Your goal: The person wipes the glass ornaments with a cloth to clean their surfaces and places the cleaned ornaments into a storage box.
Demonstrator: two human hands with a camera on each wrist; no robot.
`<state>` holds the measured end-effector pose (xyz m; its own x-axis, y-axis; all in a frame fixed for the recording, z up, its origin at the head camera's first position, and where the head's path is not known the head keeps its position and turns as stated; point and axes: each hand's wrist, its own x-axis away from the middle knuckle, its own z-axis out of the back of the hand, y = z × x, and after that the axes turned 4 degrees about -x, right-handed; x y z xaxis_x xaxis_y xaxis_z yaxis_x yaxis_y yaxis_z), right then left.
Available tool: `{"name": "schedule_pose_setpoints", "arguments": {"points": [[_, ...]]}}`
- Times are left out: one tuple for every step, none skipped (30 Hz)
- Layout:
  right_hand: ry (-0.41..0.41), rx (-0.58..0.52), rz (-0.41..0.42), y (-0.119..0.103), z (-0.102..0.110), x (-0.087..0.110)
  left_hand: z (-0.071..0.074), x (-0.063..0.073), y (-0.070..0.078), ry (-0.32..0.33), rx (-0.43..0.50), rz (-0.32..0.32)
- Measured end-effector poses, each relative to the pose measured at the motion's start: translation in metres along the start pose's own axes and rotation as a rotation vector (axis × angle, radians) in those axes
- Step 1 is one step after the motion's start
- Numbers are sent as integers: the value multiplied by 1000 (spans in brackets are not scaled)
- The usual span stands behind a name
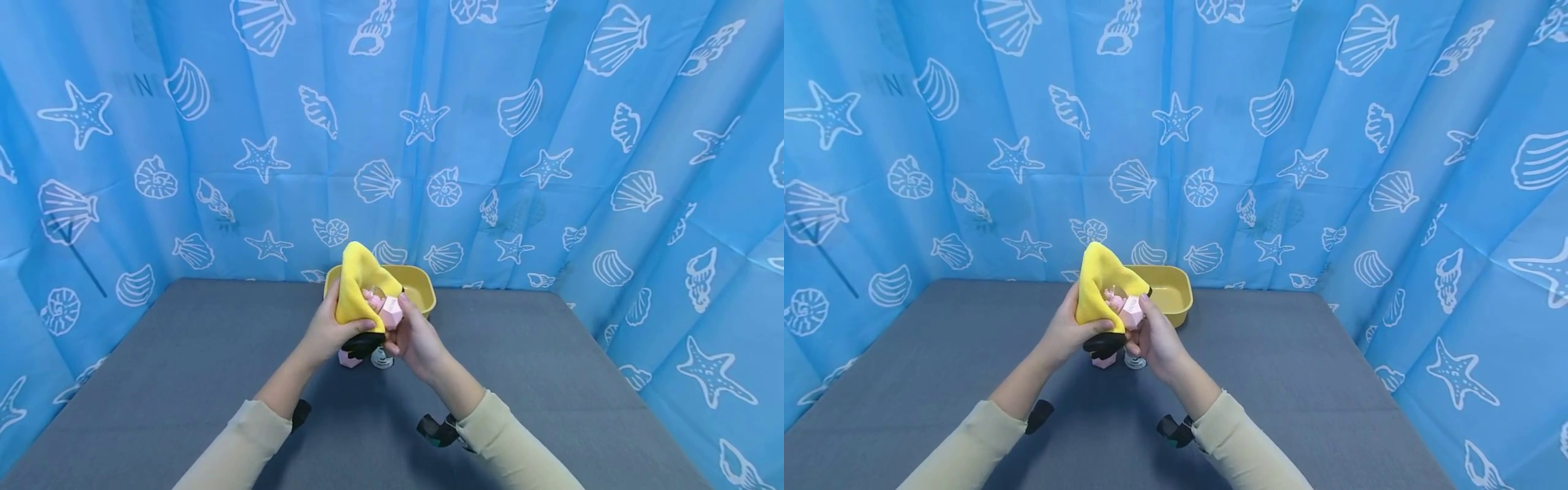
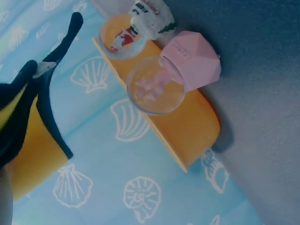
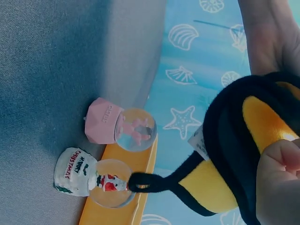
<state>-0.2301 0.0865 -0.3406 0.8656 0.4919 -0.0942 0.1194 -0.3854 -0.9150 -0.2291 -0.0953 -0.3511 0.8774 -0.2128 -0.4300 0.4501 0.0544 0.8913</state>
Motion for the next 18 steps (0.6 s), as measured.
{"name": "schedule_pose_setpoints", "arguments": {"points": [[1,-7,-4,0,0,0,-1,0,-1,9,-13,-6],[2,-14,-12,0,0,0,-1,0,-2,19,-25,-14],[1,-23,-20,1,0,0,-1,0,-2,33,-39,-21],[-3,-28,-27,0,0,1,-2,1,-3,48,-53,-29],[-6,-37,-38,0,0,0,-2,1,-3,64,-64,-38],[-8,-47,-46,0,0,0,-2,1,-4,81,-75,-45],[-7,-57,-56,0,0,0,-3,1,-4,96,-87,-54],[-7,-67,-65,-1,0,0,-3,2,-4,114,-97,-59],[-7,-81,-75,-1,1,0,-3,2,-5,128,-107,-61],[-8,-93,-83,-2,0,0,-4,1,-6,141,-112,-65],[-8,-108,-91,-2,0,0,-4,1,-6,150,-116,-65],[-12,-121,-96,-3,1,0,-4,1,-7,157,-118,-63],[-15,-134,-102,-3,1,0,-4,0,-8,164,-118,-62],[-22,-149,-105,-4,1,0,-4,0,-9,172,-119,-59],[-31,-167,-108,-4,2,1,-4,0,-9,177,-120,-57],[-35,-183,-112,-4,2,1,-4,-1,-10,180,-115,-57],[-40,-198,-114,-4,3,1,-4,-1,-11,187,-113,-53],[-44,-208,-117,-5,3,1,-4,-2,-11,205,-118,-49]]}}
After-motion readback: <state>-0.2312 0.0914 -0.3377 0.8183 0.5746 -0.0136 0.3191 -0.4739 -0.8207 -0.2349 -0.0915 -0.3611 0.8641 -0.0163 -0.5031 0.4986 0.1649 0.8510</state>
